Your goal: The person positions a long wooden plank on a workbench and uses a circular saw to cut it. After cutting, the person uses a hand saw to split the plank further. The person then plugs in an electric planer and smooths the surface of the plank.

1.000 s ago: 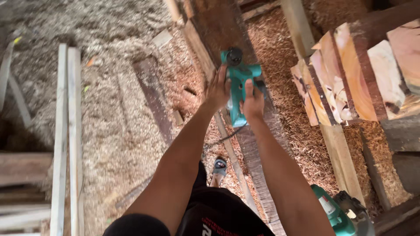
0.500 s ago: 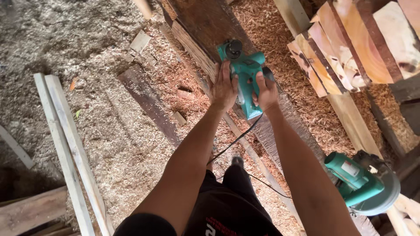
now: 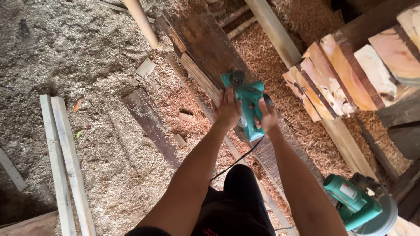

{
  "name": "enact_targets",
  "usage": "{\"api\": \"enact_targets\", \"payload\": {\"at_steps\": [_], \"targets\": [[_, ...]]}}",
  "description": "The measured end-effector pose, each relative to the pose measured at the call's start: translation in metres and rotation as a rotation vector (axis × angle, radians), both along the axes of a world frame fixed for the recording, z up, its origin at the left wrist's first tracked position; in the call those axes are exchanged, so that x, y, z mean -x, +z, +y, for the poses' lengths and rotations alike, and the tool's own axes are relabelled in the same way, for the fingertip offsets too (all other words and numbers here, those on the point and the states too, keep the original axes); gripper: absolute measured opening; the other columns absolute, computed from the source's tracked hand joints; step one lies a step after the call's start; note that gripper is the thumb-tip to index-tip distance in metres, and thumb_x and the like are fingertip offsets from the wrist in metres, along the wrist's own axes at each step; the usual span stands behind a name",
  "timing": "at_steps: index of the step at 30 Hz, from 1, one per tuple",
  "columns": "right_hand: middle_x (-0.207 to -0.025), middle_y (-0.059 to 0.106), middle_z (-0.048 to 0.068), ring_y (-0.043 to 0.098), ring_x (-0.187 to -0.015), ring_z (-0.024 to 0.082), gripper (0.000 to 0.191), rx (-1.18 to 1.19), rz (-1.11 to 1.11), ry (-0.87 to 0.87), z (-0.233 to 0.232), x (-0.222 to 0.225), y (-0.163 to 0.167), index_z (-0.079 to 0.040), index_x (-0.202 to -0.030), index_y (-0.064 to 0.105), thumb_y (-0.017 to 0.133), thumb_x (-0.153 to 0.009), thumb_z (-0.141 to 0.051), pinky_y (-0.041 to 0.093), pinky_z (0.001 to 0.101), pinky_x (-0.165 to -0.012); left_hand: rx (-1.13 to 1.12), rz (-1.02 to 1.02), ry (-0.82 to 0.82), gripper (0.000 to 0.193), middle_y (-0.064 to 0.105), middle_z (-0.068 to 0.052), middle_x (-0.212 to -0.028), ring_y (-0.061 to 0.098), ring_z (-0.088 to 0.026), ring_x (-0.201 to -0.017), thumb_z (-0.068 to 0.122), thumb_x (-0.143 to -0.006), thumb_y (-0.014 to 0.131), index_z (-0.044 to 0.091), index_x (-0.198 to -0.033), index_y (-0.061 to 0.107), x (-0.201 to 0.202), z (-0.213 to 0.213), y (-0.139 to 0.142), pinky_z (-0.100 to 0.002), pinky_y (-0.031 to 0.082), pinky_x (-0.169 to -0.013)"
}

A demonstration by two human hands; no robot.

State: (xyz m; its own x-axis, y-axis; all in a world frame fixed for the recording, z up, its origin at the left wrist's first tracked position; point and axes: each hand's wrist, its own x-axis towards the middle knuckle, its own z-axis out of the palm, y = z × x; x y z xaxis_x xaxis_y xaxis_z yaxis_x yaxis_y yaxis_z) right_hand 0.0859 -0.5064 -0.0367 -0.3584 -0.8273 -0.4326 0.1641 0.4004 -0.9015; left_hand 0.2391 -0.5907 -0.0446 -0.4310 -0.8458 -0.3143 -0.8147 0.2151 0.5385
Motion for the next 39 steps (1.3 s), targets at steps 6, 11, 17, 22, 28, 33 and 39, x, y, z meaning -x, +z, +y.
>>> {"api": "enact_targets", "payload": {"at_steps": [6,11,17,22,28,33,39], "targets": [[-0.050,0.046,0.005,0.040,-0.038,0.016,0.066,0.000,-0.043,0.019,-0.003,0.006,-0.010,-0.001,-0.099,0.068,0.048,-0.100,-0.063,0.031,0.0324,-0.036,0.005,0.017,-0.013,0.071,0.008,-0.006,-0.172,0.006,-0.029,-0.157,0.049,-0.105,0.024,0.010,-0.161,0.005,0.000,0.000,0.003,-0.066,0.005,-0.122],[-0.051,0.048,0.005,0.042,-0.039,0.017,0.062,0.033,-0.057,0.031,-0.003,0.009,-0.014,-0.002,-0.100,0.066,0.049,-0.101,-0.061,0.034,0.0333,-0.037,0.018,0.083,0.047,0.068,0.013,-0.007,-0.172,0.009,-0.032,-0.159,0.045,-0.106,0.032,0.012,-0.162,0.010,-0.001,0.001,0.005,-0.069,0.008,-0.122],[-0.051,0.050,0.005,0.045,-0.038,0.017,0.061,0.023,0.004,0.071,-0.008,0.010,-0.015,-0.005,-0.099,0.069,0.047,-0.099,-0.062,0.035,0.0339,-0.037,-0.034,0.146,0.128,0.070,0.017,-0.004,-0.172,0.012,-0.036,-0.158,0.043,-0.104,0.038,0.017,-0.163,0.010,0.000,0.002,0.016,-0.070,0.012,-0.122],[-0.052,0.047,0.004,0.042,-0.038,0.016,0.064,0.049,-0.004,0.136,-0.013,0.012,-0.016,-0.005,-0.106,0.066,0.046,-0.098,-0.065,0.033,0.0330,-0.036,-0.079,0.105,0.181,0.069,0.012,-0.001,-0.172,0.009,-0.036,-0.158,0.044,-0.104,0.035,0.021,-0.163,0.007,0.003,0.003,0.027,-0.068,0.016,-0.121],[-0.054,0.046,0.002,0.042,-0.039,0.013,0.066,0.069,-0.040,0.193,-0.014,0.011,-0.006,-0.006,-0.109,0.065,0.045,-0.097,-0.068,0.034,0.0302,-0.037,0.002,0.040,0.252,0.070,0.019,-0.002,-0.171,0.013,-0.037,-0.158,0.041,-0.105,0.038,0.019,-0.164,0.009,0.015,0.014,0.041,-0.069,0.011,-0.123],[-0.054,0.046,0.002,0.043,-0.039,0.013,0.064,0.077,-0.058,0.179,-0.014,0.010,-0.005,-0.007,-0.107,0.064,0.047,-0.095,-0.068,0.034,0.0307,-0.036,-0.020,0.078,0.334,0.069,0.023,-0.004,-0.169,0.014,-0.037,-0.157,0.040,-0.103,0.040,0.021,-0.164,0.012,0.028,0.022,0.060,-0.068,0.011,-0.122],[-0.057,0.048,0.003,0.045,-0.041,0.015,0.057,0.092,-0.274,0.302,-0.013,0.025,-0.008,-0.010,-0.110,0.060,0.050,-0.097,-0.064,0.038,0.0315,-0.039,-0.053,0.068,0.407,0.068,0.026,-0.005,-0.166,0.016,-0.037,-0.156,0.039,-0.102,0.041,0.022,-0.163,0.015,0.035,0.023,0.042,-0.065,0.011,-0.121]]}}
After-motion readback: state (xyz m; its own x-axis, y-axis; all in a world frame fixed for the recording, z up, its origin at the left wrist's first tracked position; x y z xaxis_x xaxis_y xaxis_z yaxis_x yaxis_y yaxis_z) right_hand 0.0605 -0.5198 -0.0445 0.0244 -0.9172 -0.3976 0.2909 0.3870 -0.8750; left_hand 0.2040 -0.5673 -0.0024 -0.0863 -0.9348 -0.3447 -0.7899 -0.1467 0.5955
